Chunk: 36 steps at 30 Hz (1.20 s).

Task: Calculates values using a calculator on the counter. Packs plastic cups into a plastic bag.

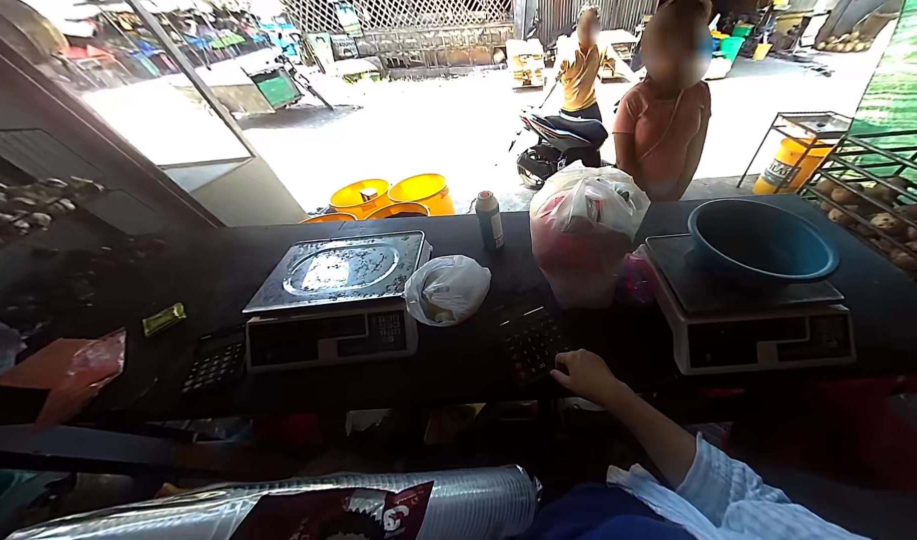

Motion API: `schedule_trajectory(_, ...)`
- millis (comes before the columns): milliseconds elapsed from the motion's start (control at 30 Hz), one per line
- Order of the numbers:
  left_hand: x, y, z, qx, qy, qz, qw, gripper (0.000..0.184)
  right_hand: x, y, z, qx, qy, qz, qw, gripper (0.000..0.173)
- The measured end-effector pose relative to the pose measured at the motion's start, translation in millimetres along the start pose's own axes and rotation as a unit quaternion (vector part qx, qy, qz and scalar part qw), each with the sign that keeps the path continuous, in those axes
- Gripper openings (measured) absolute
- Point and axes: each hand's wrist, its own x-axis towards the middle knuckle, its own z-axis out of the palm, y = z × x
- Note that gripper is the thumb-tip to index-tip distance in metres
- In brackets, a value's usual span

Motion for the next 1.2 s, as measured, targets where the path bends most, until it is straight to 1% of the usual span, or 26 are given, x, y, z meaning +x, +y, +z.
schedule_trajectory(100, -2.7, 3.9, 6.4, 0.000, 0.018, -0.004, 1.000, 0.036, -1.1, -0.3, 0.2, 0.000, 0.002, -0.003, 1.000, 0.036)
schedule_trajectory(200, -5.9, 8.4, 10.3, -0.023, 0.012, -0.005, 1.000, 0.035, -1.3, -0.7, 0.5, -0.002, 0.004, -0.004, 1.000, 0.035)
schedule_trajectory(300, -8.1, 11.7, 17.6, -0.027, 0.034, -0.011, 0.999, 0.037, -0.7, -1.0, 0.1, -0.007, 0.004, -0.003, 1.000, 0.035)
schedule_trajectory(333, -6.9, 10.2, 14.8, -0.024, 0.031, -0.002, 0.999, 0.038, -0.7, -1.3, -0.7, -0.008, 0.002, -0.002, 1.000, 0.035)
schedule_trajectory(400, -3.3, 6.5, -3.9, 0.014, -0.007, 0.003, 1.000, 0.035, -2.7, -1.2, 0.1, 0.004, -0.005, -0.015, 1.000, 0.036)
schedule_trajectory(467, -2.1, 2.9, -8.1, 0.020, -0.016, 0.008, 1.000, 0.035, -9.6, -2.8, 8.4, 0.067, 0.004, -0.081, 0.994, 0.037)
schedule_trajectory(533, -2.7, 0.6, -6.4, 0.013, -0.024, 0.005, 1.000, 0.035, -24.0, -13.1, 27.1, 0.142, 0.025, -0.195, 0.970, 0.040)
schedule_trajectory(567, -2.9, -0.6, -5.2, 0.009, -0.032, 0.001, 0.999, 0.034, -32.2, -21.3, 38.6, 0.173, 0.020, -0.259, 0.950, 0.046)
schedule_trajectory(633, -5.0, -1.2, 0.3, 0.002, -0.039, -0.025, 0.999, 0.037, -46.5, -40.1, 62.3, 0.232, -0.034, -0.371, 0.899, 0.063)
schedule_trajectory(700, -8.5, -0.3, 8.1, -0.004, -0.048, -0.057, 0.997, 0.037, -55.9, -58.0, 79.2, 0.271, -0.098, -0.433, 0.854, 0.078)
schedule_trajectory(767, -10.4, 0.1, 11.6, -0.014, -0.063, -0.061, 0.996, 0.034, -56.8, -65.9, 88.6, 0.294, -0.118, -0.444, 0.838, 0.086)
schedule_trajectory(833, -9.1, -1.1, 8.1, -0.025, -0.085, -0.054, 0.995, 0.029, -52.9, -65.8, 89.4, 0.313, -0.102, -0.443, 0.834, 0.085)
schedule_trajectory(933, -8.4, -6.4, -2.3, -0.042, -0.134, -0.045, 0.989, 0.010, -52.0, -62.8, 87.9, 0.332, -0.059, -0.452, 0.826, 0.083)
schedule_trajectory(967, -8.3, -7.6, -5.0, -0.041, -0.152, -0.042, 0.987, 0.011, -52.8, -62.6, 89.2, 0.345, -0.047, -0.455, 0.820, 0.083)
schedule_trajectory(1033, -6.2, -11.2, -9.3, -0.043, -0.181, -0.031, 0.982, 0.020, -56.9, -64.9, 90.7, 0.379, -0.034, -0.449, 0.808, 0.082)
schedule_trajectory(1067, -3.4, -15.5, -13.6, -0.036, -0.204, -0.020, 0.978, 0.029, -59.5, -67.7, 90.5, 0.399, -0.030, -0.442, 0.803, 0.082)
schedule_trajectory(1100, 0.2, -20.4, -19.5, -0.015, -0.238, -0.016, 0.971, 0.041, -61.4, -71.2, 90.1, 0.418, -0.028, -0.436, 0.797, 0.082)
schedule_trajectory(1133, 1.8, -23.7, -22.1, 0.006, -0.266, -0.033, 0.963, 0.048, -62.2, -74.7, 89.0, 0.429, -0.027, -0.433, 0.792, 0.082)
schedule_trajectory(1167, -1.8, -24.7, -19.1, 0.016, -0.252, -0.076, 0.965, 0.043, -62.0, -77.1, 87.8, 0.429, -0.029, -0.433, 0.792, 0.083)
schedule_trajectory(1200, -7.6, -24.4, -13.1, 0.021, -0.214, -0.132, 0.968, 0.029, -61.3, -78.0, 87.0, 0.416, -0.032, -0.432, 0.799, 0.085)
